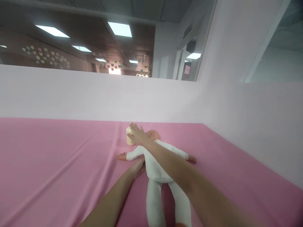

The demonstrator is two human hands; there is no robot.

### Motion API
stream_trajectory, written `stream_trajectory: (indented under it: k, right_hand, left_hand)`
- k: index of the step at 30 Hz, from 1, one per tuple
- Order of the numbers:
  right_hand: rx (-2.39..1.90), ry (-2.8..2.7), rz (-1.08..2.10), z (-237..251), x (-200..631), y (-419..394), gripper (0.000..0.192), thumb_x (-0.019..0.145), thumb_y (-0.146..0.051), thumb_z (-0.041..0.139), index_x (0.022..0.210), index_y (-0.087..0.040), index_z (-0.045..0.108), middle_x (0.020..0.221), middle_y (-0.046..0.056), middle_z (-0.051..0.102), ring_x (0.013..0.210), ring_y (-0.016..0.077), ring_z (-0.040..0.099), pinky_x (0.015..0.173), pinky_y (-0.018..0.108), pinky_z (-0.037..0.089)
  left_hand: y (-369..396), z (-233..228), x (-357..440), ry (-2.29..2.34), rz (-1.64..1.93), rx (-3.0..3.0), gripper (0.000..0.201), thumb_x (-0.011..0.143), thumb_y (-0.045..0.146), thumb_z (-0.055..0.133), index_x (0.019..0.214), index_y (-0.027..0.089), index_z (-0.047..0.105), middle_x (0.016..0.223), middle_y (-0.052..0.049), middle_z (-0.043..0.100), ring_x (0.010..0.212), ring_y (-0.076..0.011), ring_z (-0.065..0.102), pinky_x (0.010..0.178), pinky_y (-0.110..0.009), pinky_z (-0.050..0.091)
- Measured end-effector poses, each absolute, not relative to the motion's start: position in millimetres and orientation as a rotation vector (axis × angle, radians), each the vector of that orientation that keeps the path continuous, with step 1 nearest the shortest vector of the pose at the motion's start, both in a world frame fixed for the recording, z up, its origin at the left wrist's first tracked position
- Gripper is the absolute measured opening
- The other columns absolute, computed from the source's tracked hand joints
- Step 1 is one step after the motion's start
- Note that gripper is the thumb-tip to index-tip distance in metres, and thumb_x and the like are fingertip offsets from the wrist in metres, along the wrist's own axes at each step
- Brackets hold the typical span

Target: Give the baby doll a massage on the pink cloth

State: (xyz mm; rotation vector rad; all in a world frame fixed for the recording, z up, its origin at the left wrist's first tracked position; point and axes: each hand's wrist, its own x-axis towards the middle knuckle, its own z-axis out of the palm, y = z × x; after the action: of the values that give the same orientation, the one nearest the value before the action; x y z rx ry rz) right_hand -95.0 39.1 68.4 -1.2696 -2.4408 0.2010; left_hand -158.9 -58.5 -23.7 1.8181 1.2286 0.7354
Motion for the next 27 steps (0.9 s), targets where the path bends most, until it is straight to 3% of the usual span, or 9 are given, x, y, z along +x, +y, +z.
stream_trajectory:
  k: [4,7,11,13,15,17,20,24,27]
  right_hand:
    - [-1.298,-2.402,0.281,30.3,-56.1,-3.6,0.077,0.113,-0.052,0.028,0.175,-0.011,0.009,0.183,0.016,0.010,0.171,0.0308,0.008,0.136,0.059,0.009]
    - [-1.471,-2.328,0.266,7.2,-24.5,-23.3,0.077,0.113,-0.051,0.027,0.174,-0.008,0.013,0.183,0.016,0.009,0.172,0.0319,0.001,0.137,0.057,0.005]
    - [-1.872,-2.135,0.240,-11.0,2.2,-31.1,0.080,0.111,-0.052,0.029,0.175,-0.008,0.008,0.182,0.018,0.001,0.171,0.0387,0.000,0.134,0.065,0.012]
    - [-1.945,-2.133,0.164,-16.8,8.0,-35.1,0.075,0.111,-0.044,0.029,0.174,-0.008,0.011,0.182,0.019,0.000,0.170,0.0405,0.006,0.133,0.066,0.016]
    - [-1.954,-2.189,0.102,-21.2,10.7,-41.8,0.072,0.109,-0.031,0.030,0.174,-0.005,0.013,0.181,0.020,0.002,0.170,0.0402,0.010,0.133,0.065,0.019]
    - [-1.948,-2.235,0.076,-24.2,12.3,-50.6,0.071,0.107,-0.023,0.028,0.173,-0.001,0.015,0.181,0.021,0.007,0.170,0.0385,0.013,0.134,0.062,0.021]
    - [-1.917,-2.267,0.101,-26.3,15.0,-67.9,0.068,0.108,-0.026,0.025,0.170,0.003,0.023,0.179,0.024,0.016,0.168,0.0378,0.020,0.135,0.057,0.024]
    - [-1.821,-2.372,0.181,-28.3,19.3,-104.2,0.069,0.104,-0.021,0.032,0.168,0.004,0.029,0.176,0.024,0.021,0.167,0.0377,0.024,0.135,0.058,0.027]
    - [-1.665,-2.453,0.270,-27.3,26.7,-134.0,0.073,0.100,-0.021,0.039,0.168,0.002,0.031,0.176,0.023,0.023,0.168,0.0360,0.023,0.137,0.057,0.024]
  left_hand:
    - [-57.6,-6.5,-207.1,1.209,0.429,1.610,0.034,0.100,0.030,0.046,0.092,0.023,0.079,0.091,-0.009,0.083,0.094,-0.0255,0.081,0.085,-0.039,0.065]
    - [-62.4,13.6,-218.3,1.433,0.697,1.677,0.043,0.104,0.031,0.034,0.087,0.019,0.072,0.089,-0.009,0.079,0.087,-0.0247,0.078,0.088,-0.040,0.062]
    - [-68.5,16.4,-179.5,1.434,0.906,1.915,0.033,0.106,0.034,0.042,0.120,0.021,0.068,0.132,-0.008,0.074,0.128,-0.0253,0.067,0.117,-0.041,0.049]
    - [-66.0,6.0,-151.6,1.408,0.785,2.167,0.037,0.107,0.029,0.041,0.133,0.018,0.064,0.153,-0.014,0.062,0.148,-0.0280,0.054,0.128,-0.046,0.039]
    - [-59.8,-6.3,-128.4,1.600,0.624,2.210,0.049,0.109,0.031,0.038,0.152,0.014,0.053,0.172,-0.019,0.041,0.164,-0.0357,0.033,0.134,-0.057,0.025]
    - [-53.1,-15.9,-113.8,1.716,0.509,2.182,0.059,0.111,0.033,0.029,0.166,0.011,0.036,0.178,-0.020,0.028,0.167,-0.0390,0.023,0.134,-0.062,0.019]
    - [-52.0,-23.9,-107.4,1.797,0.430,2.179,0.067,0.111,0.036,0.027,0.172,0.007,0.023,0.179,-0.023,0.021,0.168,-0.0405,0.019,0.135,-0.062,0.017]
    - [-77.9,-35.0,-115.3,1.703,0.356,2.328,0.066,0.110,0.032,0.023,0.173,0.008,0.024,0.181,-0.019,0.014,0.169,-0.0409,0.013,0.134,-0.065,0.016]
    - [-107.0,-44.9,-121.5,1.523,0.290,2.479,0.065,0.108,0.026,0.022,0.172,0.012,0.030,0.180,-0.017,0.021,0.169,-0.0399,0.015,0.133,-0.068,0.018]
